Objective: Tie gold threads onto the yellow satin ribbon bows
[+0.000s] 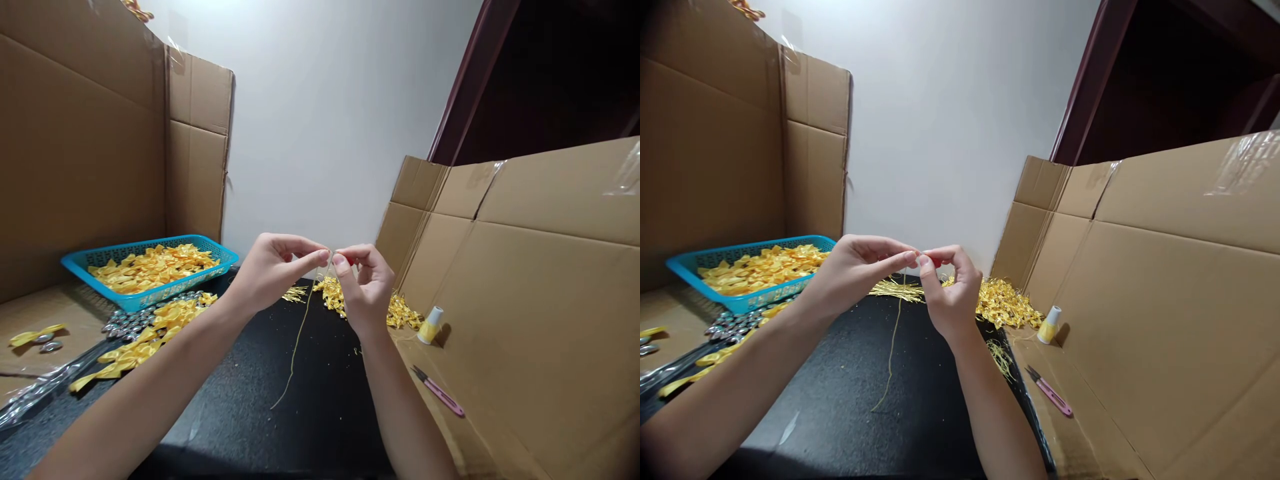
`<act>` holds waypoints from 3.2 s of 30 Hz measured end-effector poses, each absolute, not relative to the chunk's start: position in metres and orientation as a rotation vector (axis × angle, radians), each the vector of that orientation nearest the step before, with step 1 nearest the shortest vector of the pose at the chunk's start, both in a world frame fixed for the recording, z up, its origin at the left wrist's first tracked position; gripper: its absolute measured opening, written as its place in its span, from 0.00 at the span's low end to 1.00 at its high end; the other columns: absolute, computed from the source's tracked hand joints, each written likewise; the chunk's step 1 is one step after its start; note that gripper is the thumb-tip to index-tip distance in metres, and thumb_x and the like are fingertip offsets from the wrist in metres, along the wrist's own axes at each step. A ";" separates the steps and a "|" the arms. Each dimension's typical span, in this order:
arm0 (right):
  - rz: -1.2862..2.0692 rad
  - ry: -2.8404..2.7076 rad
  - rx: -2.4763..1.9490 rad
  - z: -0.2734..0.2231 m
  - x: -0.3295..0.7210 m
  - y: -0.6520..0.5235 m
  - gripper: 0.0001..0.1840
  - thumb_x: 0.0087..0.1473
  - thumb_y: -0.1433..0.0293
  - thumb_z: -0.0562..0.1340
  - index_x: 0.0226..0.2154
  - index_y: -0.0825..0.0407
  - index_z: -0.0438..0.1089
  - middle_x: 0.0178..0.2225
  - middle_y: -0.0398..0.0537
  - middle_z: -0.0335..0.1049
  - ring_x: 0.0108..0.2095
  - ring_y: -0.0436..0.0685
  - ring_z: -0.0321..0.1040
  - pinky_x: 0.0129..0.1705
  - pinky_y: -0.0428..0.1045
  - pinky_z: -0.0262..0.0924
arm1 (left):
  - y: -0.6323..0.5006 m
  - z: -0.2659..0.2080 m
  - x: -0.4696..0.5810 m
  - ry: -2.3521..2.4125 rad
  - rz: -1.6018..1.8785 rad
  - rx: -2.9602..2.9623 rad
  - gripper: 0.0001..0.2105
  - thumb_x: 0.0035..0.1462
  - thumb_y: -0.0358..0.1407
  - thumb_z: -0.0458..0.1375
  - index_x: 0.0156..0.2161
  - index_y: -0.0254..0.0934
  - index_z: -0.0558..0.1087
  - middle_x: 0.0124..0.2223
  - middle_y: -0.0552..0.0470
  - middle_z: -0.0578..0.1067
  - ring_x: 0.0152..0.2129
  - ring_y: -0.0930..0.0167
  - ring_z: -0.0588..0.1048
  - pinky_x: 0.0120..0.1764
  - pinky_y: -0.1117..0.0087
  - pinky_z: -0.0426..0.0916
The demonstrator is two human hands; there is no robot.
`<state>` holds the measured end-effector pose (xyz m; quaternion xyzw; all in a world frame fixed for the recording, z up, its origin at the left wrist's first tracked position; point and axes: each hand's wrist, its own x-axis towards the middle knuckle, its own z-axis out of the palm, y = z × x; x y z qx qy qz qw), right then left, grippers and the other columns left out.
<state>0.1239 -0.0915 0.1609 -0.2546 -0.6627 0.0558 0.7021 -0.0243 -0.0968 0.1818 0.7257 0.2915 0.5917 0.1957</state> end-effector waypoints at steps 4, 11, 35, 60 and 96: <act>0.109 -1.487 -0.592 0.161 0.124 -0.092 0.04 0.52 0.66 0.60 0.28 0.49 0.68 0.26 0.42 0.68 0.30 0.51 0.65 0.36 0.49 0.62 | -0.095 0.181 -0.025 0.821 1.645 2.014 0.13 0.51 0.44 0.62 0.33 0.35 0.81 0.28 0.47 0.80 0.25 0.69 0.76 0.24 0.72 0.69; 0.086 -1.513 -0.585 0.161 0.123 -0.092 0.03 0.52 0.67 0.60 0.29 0.49 0.67 0.27 0.42 0.69 0.31 0.51 0.65 0.38 0.51 0.62 | -0.093 0.180 -0.025 0.781 1.625 1.996 0.14 0.51 0.44 0.63 0.34 0.35 0.82 0.29 0.46 0.81 0.28 0.67 0.77 0.26 0.72 0.70; 0.006 -1.572 -0.455 0.162 0.124 -0.088 0.01 0.51 0.71 0.62 0.29 0.49 0.67 0.28 0.40 0.70 0.30 0.50 0.65 0.36 0.50 0.61 | -0.084 0.181 -0.027 0.644 1.532 1.842 0.11 0.49 0.42 0.66 0.34 0.36 0.81 0.34 0.47 0.82 0.32 0.67 0.79 0.36 0.70 0.74; 0.079 -1.603 -0.539 0.161 0.130 -0.083 0.03 0.51 0.68 0.63 0.32 0.48 0.70 0.31 0.41 0.73 0.34 0.51 0.70 0.40 0.51 0.63 | -0.074 0.179 -0.031 0.529 1.648 2.015 0.19 0.51 0.39 0.64 0.48 0.35 0.73 0.29 0.50 0.79 0.25 0.73 0.75 0.28 0.73 0.70; 0.061 -1.801 -0.620 0.164 0.140 -0.074 0.01 0.52 0.70 0.64 0.31 0.48 0.72 0.33 0.42 0.75 0.37 0.53 0.70 0.43 0.52 0.62 | -0.065 0.184 -0.042 0.674 1.446 2.114 0.14 0.48 0.41 0.65 0.38 0.35 0.77 0.27 0.50 0.79 0.24 0.73 0.75 0.26 0.73 0.68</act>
